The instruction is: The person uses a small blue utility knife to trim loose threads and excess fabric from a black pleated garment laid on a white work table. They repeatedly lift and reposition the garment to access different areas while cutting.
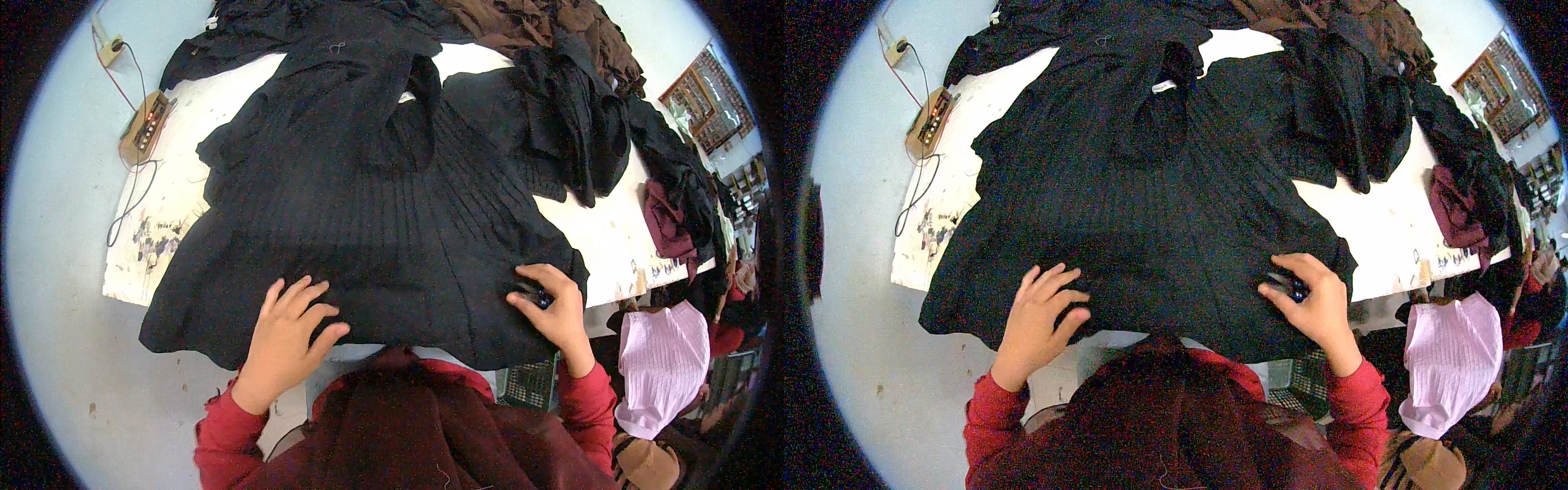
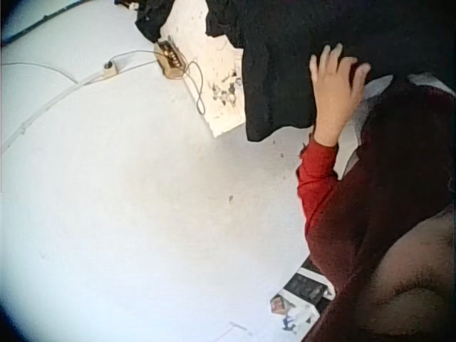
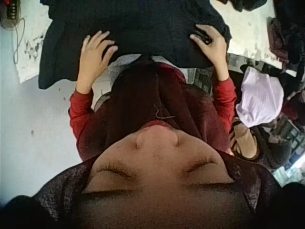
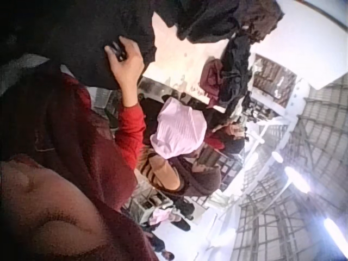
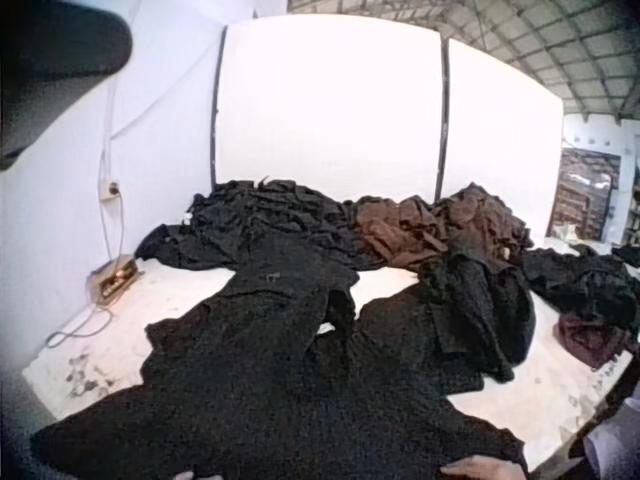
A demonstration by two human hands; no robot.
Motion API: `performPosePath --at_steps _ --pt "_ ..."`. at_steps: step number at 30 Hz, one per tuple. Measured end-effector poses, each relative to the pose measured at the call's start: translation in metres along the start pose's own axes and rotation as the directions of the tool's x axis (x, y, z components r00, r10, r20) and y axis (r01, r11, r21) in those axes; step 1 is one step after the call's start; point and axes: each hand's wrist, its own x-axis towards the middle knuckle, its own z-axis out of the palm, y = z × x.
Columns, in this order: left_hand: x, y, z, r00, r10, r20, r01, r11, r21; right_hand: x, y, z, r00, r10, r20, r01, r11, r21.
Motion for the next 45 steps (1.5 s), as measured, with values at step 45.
performPosePath --at_steps 45 --pt "0.091 0.06 0.099 0.831 -0.216 -0.512 0.081 0.959 -0.273 0.066 -0.027 0.067 0.952 0.085 0.294 -0.297 0.492 0.819"
